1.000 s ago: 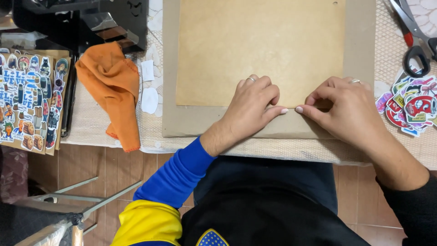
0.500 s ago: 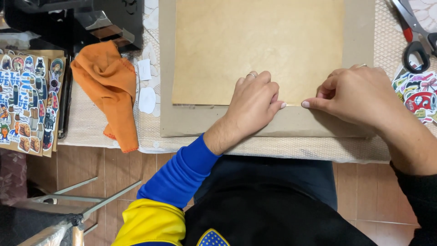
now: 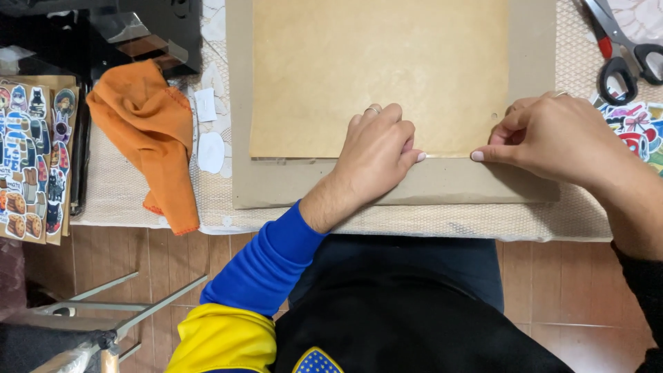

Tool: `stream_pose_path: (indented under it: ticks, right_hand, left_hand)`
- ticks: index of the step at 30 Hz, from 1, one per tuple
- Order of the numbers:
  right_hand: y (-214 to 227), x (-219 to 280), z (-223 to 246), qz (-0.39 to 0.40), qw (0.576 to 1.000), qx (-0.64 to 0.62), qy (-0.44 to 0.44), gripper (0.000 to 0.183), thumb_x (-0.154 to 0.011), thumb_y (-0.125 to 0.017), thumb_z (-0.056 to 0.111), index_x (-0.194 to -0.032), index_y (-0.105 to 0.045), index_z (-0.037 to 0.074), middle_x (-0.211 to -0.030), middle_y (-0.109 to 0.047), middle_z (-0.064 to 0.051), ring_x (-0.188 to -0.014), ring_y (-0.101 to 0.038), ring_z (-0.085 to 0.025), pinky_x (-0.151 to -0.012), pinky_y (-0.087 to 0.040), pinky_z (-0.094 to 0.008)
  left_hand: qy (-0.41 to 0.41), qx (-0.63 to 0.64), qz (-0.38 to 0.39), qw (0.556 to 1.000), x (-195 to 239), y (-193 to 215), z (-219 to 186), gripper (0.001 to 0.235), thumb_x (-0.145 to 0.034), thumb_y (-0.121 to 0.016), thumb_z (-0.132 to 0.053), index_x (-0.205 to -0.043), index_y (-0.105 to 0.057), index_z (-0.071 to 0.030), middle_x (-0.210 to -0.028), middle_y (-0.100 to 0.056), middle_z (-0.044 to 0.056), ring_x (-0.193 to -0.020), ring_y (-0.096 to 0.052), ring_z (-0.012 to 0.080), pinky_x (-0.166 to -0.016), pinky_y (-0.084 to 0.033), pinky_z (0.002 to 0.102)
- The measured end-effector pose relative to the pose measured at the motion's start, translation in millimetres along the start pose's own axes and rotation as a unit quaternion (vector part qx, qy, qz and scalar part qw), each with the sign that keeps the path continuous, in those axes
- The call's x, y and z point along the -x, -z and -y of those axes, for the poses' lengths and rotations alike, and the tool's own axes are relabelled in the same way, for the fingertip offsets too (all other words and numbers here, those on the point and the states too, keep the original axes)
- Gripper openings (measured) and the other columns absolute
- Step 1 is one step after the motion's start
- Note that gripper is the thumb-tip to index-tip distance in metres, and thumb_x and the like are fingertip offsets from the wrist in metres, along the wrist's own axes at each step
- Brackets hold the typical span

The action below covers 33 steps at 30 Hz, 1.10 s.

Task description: Peeling the backing off various stickers and arranging them on a brown sheet for layout.

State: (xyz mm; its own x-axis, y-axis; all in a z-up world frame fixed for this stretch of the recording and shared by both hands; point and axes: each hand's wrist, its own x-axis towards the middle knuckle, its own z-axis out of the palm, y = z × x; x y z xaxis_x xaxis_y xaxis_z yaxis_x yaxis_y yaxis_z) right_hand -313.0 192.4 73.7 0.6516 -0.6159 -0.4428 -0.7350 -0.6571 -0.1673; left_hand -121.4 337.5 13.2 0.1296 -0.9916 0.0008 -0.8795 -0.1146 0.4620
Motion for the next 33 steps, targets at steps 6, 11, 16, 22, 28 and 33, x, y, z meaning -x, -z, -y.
stream_pose_path:
  ticks: [6, 11, 16, 22, 28, 33]
  right_hand:
    - [7.2, -2.0, -3.5, 0.037, 0.99, 0.13, -0.03, 0.05, -0.078, -0.065, 0.072, -0.083, -0.086, 0.027, -0.105, -0.077, 0.015, -0.099, -0.069, -0.021, -0.083, -0.049, -0.036]
    - [9.8, 2.5, -8.0, 0.047, 0.982, 0.177, -0.056, 0.05, -0.08, -0.062, 0.076, -0.09, -0.084, 0.032, -0.097, -0.079, 0.014, -0.098, -0.072, -0.02, -0.076, -0.054, -0.034]
    - [7.2, 9.2, -22.0, 0.069, 0.973, 0.2, -0.096, 0.047, -0.085, -0.056, 0.077, -0.095, -0.081, 0.038, -0.085, -0.081, 0.01, -0.105, -0.068, -0.02, -0.077, -0.053, -0.033]
    - [4.2, 20.0, 12.1, -0.171, 0.974, 0.105, 0.106, 0.026, -0.093, -0.072, 0.044, -0.108, -0.076, 0.023, -0.111, -0.072, 0.001, -0.081, -0.072, -0.018, -0.055, -0.059, -0.034]
    - [-14.0, -11.1, 48.2, -0.02, 0.973, -0.118, 0.198, 0.03, -0.085, -0.074, 0.04, -0.108, -0.068, 0.021, -0.096, -0.064, 0.002, -0.077, -0.062, -0.018, -0.072, -0.049, -0.035]
    - [-6.2, -4.0, 63.9, 0.004, 0.995, -0.05, 0.092, 0.024, -0.085, -0.07, 0.05, -0.097, -0.074, 0.029, -0.105, -0.067, 0.009, -0.095, -0.066, -0.019, -0.082, -0.05, -0.038]
  left_hand:
    - [-0.003, 0.009, -0.004, 1.0, 0.7, -3.0, 2.8, 0.029, -0.086, -0.078, -0.037, -0.071, -0.063, -0.016, -0.085, -0.054, 0.002, -0.088, -0.055, 0.0317, -0.072, -0.044, 0.047]
    - [-0.009, 0.013, -0.009, 1.0, 0.8, -4.4, 4.5, 0.029, -0.086, -0.078, -0.037, -0.072, -0.063, -0.016, -0.084, -0.053, 0.002, -0.087, -0.055, 0.0316, -0.071, -0.044, 0.048]
    - [-0.004, 0.006, -0.001, 1.0, 0.4, -2.9, 3.6, 0.029, -0.085, -0.078, -0.039, -0.072, -0.064, -0.016, -0.085, -0.054, 0.003, -0.089, -0.055, 0.032, -0.071, -0.044, 0.048]
    - [-0.009, 0.008, -0.017, 1.0, 1.2, -2.6, 3.0, 0.03, -0.084, -0.079, -0.039, -0.071, -0.064, -0.017, -0.084, -0.055, 0.003, -0.087, -0.055, 0.0318, -0.071, -0.044, 0.047]
    - [-0.026, 0.048, -0.044, 0.998, 15.1, 2.5, 17.3, 0.023, -0.084, -0.075, -0.036, -0.078, -0.061, -0.019, -0.087, -0.055, 0.003, -0.091, -0.055, 0.031, -0.076, -0.043, 0.047]
    - [-0.074, 0.08, -0.039, 0.993, 41.5, 26.6, 35.6, 0.021, -0.088, -0.073, -0.025, -0.09, -0.055, -0.015, -0.088, -0.055, 0.003, -0.085, -0.055, 0.0286, -0.079, -0.043, 0.042]
